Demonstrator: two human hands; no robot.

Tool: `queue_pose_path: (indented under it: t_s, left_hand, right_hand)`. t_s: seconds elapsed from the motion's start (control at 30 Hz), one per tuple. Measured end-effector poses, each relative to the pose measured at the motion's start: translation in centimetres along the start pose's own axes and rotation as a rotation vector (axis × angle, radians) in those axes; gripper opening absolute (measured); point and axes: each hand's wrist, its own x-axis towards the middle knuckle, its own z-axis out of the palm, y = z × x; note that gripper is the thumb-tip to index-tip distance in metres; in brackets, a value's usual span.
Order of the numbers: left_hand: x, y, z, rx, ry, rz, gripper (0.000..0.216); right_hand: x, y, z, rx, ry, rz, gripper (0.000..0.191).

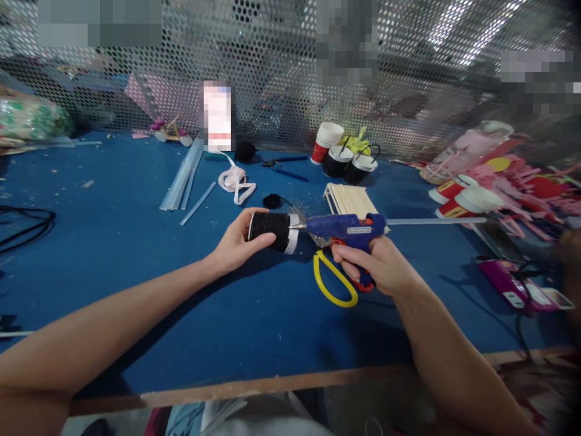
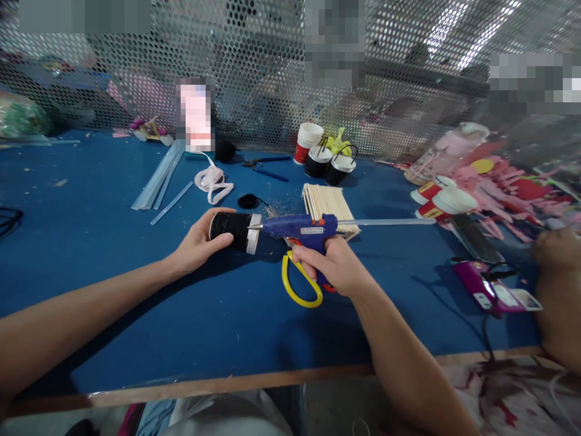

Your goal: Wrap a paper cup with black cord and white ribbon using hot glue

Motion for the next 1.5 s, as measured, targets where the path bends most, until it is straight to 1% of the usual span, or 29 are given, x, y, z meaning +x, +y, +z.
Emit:
queue_pose_path:
  t_s: [0.1,0.23,0.27,0.43,0.5,0.6,0.77,0.9,0.97,1.1,1.13,1.23,1.27,1.37,1.4,1.5]
  left_hand:
    - [0.1,0.0,0.0,-0.005,0.01,-0.003,0.052]
    - [0.2,0.1,0.0,0.004,0.035,-0.012,0.051]
    - [0.2,0.1,0.0,-0.004,0.036,-0.016,0.051]
    - [0.2,0.0,-0.1,-0.041,0.03,-0.021,0.05]
    - [0.2,0.0,-0.2,-0.052,0.022,-0.021,0.049]
    - [0.2,-0.2,-0.2,-0.075,0.012,-0.029,0.049]
    - [0.2,-1.0,-0.3,-0.155,-0.002,-0.022,0.048]
    - [0.3,-1.5,-0.5,-0.198,-0.018,-0.007,0.046]
    - [0.3,-1.6,-0.5,-0.209,-0.02,-0.008,0.047]
    - [0.3,-1.4,-0.5,-0.169,-0.019,-0.014,0.049]
    - [0.3,-1.3,-0.5,-0.155,-0.02,-0.017,0.048]
    - [0.2,-1.0,-0.5,-0.137,-0.023,-0.025,0.047]
    - [0.2,-0.9,-0.5,-0.133,-0.028,-0.027,0.047]
    - [0.2,-0.6,-0.5,-0.11,-0.04,-0.025,0.049]
    - [0.2,-0.5,-0.5,-0.105,-0.044,-0.026,0.049]
    - [0.2,-0.4,-0.5,-0.107,-0.045,-0.035,0.05]
  right_hand:
    - [-0.1,-0.1,-0.1,0.012,0.036,-0.001,0.024]
    - [-0.1,-0.1,-0.1,0.043,-0.063,-0.014,0.024]
    - [-0.1,0.0,-0.1,0.048,-0.069,-0.016,0.023]
    - [0.1,0.1,0.0,0.056,0.032,-0.015,0.024]
    - [0.1,0.1,0.0,0.066,0.011,-0.029,0.024]
    - [0.0,0.1,0.0,0.074,-0.057,-0.033,0.023]
    - [0.1,0.2,0.0,0.091,0.002,-0.042,0.023]
    - [0.1,0.3,0.1,0.092,-0.079,-0.048,0.022]
    - [0.1,0.3,0.2,0.08,-0.083,-0.041,0.022]
    - [0.1,0.2,0.3,0.08,0.021,-0.068,0.022]
    - [0.1,0.2,0.3,0.072,0.013,-0.072,0.022]
    - [0.0,0.2,0.2,0.021,-0.075,-0.07,0.021]
    - [0.0,0.3,0.2,0.006,-0.073,-0.07,0.021]
    - [0.0,0.4,0.2,-0.005,0.024,-0.072,0.021]
    - [0.0,0.4,0.2,-0.002,0.038,-0.073,0.021]
    - [-0.1,0.2,0.3,-0.014,-0.043,-0.084,0.021]
